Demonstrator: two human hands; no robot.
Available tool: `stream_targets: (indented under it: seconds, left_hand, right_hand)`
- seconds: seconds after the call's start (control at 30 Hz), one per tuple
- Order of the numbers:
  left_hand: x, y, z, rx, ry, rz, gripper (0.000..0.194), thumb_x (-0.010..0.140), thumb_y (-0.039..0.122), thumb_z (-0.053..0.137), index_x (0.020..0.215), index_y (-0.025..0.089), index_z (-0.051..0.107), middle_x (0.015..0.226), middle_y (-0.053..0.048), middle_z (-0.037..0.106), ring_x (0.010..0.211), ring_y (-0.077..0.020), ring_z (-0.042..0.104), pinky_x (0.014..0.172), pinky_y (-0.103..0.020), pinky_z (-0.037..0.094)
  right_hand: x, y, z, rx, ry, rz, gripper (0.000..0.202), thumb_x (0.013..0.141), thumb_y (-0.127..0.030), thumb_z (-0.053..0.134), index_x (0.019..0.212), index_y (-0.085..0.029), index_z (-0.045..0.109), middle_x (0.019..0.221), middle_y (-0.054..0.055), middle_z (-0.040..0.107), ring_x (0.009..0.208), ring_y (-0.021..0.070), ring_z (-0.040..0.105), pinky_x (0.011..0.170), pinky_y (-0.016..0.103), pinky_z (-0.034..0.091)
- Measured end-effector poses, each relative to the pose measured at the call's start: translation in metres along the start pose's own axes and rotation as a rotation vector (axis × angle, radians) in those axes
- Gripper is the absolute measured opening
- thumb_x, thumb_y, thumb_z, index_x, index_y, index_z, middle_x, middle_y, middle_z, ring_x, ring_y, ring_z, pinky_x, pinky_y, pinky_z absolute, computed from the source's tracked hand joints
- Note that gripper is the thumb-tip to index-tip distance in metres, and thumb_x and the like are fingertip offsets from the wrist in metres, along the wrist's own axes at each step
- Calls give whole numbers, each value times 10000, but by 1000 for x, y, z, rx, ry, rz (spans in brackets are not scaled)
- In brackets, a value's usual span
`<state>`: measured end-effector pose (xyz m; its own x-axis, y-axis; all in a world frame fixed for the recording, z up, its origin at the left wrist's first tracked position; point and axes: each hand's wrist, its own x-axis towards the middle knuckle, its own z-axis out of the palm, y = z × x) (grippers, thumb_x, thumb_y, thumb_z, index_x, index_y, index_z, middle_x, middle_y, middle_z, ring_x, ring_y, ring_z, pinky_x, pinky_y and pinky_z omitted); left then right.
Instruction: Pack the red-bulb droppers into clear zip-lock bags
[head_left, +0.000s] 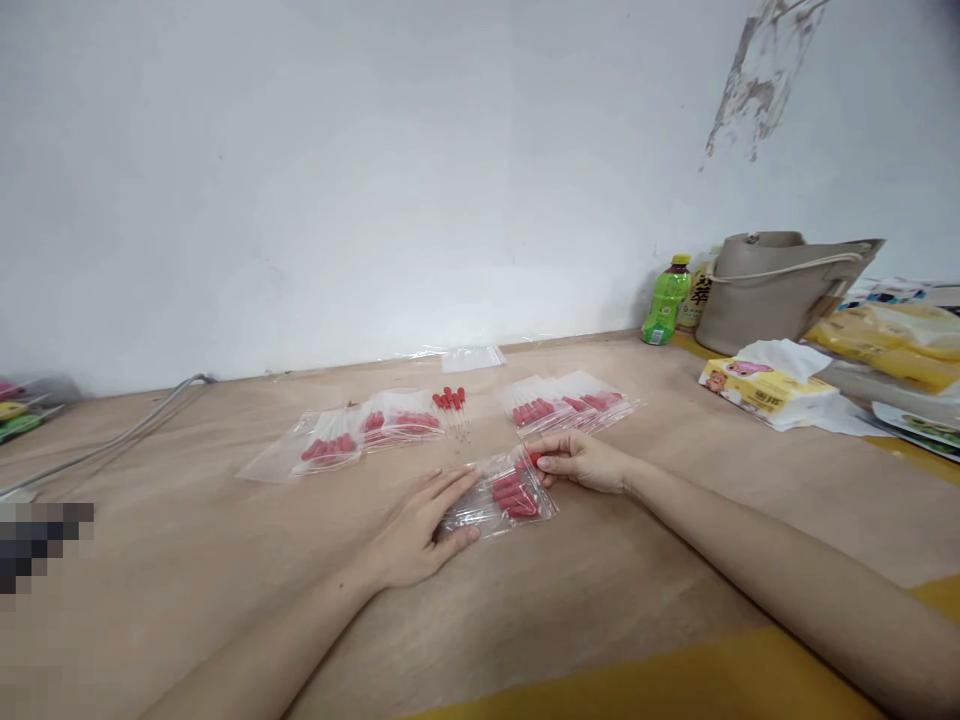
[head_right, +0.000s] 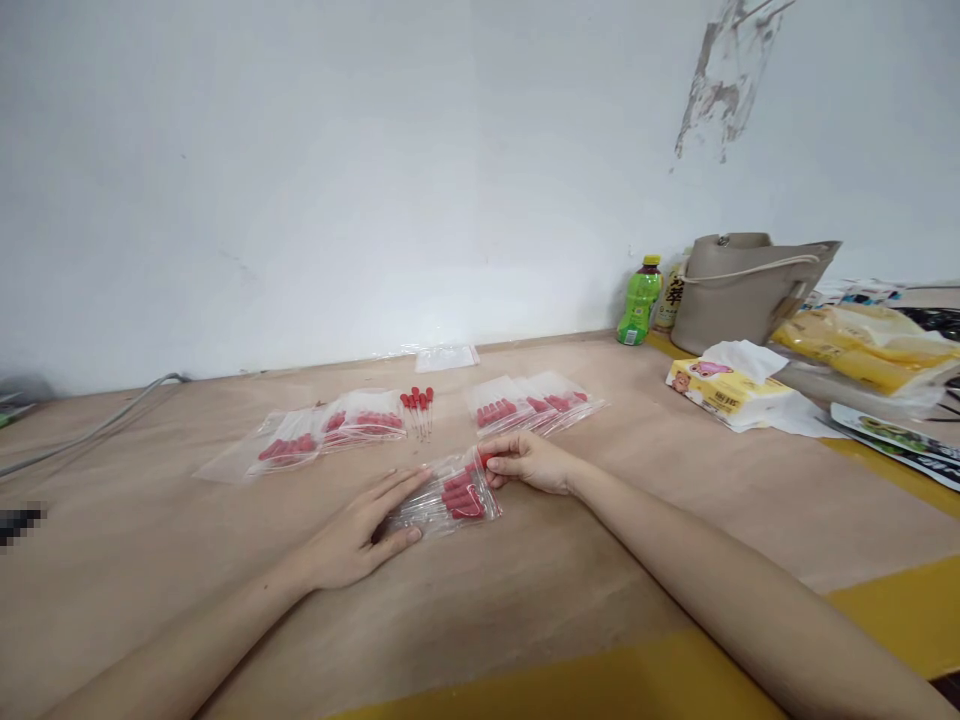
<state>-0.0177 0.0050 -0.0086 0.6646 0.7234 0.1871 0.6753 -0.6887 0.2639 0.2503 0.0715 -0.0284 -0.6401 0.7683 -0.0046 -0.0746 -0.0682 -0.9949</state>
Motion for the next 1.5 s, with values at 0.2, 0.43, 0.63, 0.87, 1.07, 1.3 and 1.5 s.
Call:
stream_targets:
  seconds: [0.2,0.43,0.63,0.87,1.07,1.3,1.5]
  left_hand:
    - [1,0,0,-8,6,10,543,873,369,414,1360,248,208,1376,-37,320,1251,-209,300,1037,-414,257]
    - [-1,-1,1,-16,6,10,551,868,369,428,1359,246,209,1378,-35,315,1252,-204,295,1037,-405,259]
    - [-1,-1,2,-17,7,-6,541,870,382,422,1354,243,224,1381,-27,311,1257,-190,286,1044,-383,255]
    - [0,-1,0,-3,-2,-4,507,874,396,407,1342,261,265,1377,-27,320,1253,-204,300,1034,-405,266]
    - [0,-2,1,15,-11,3,506,869,396,414,1336,245,288,1369,-40,334,1251,-205,305,1037,-405,261]
    - [0,-2,1,18,9,10,495,866,386,421,1327,242,312,1355,-55,358,1235,-226,331,1018,-424,285]
    - [-1,-3,0,-4,7,12,514,866,390,423,1339,250,277,1363,-52,344,1245,-225,316,1020,-440,276]
  right_hand:
    - [8,2,23,-84,405,21,253,550,-299,723,685,-111,623,540,-11,591,482,70,505,518,213,426]
    - [13,11,34,-265,472,-57,105,592,-217,633,629,-156,556,502,-33,553,440,89,478,437,213,387]
    - [4,0,31,-572,183,-238,152,722,-207,465,658,-172,599,748,19,630,780,161,568,739,302,440]
    - [-7,-4,22,-303,286,103,267,647,-212,551,868,-205,401,723,-56,517,390,38,416,355,174,325]
    - [-13,-11,26,-369,108,63,483,464,-108,696,822,-185,382,746,-76,466,436,-4,350,389,141,255]
    - [-10,-5,29,-364,197,11,523,440,-148,736,840,-178,400,770,-62,509,439,-3,354,409,154,276]
    - [-9,-12,24,-187,233,203,515,634,-307,623,1085,-195,400,553,-83,540,318,46,369,327,174,219]
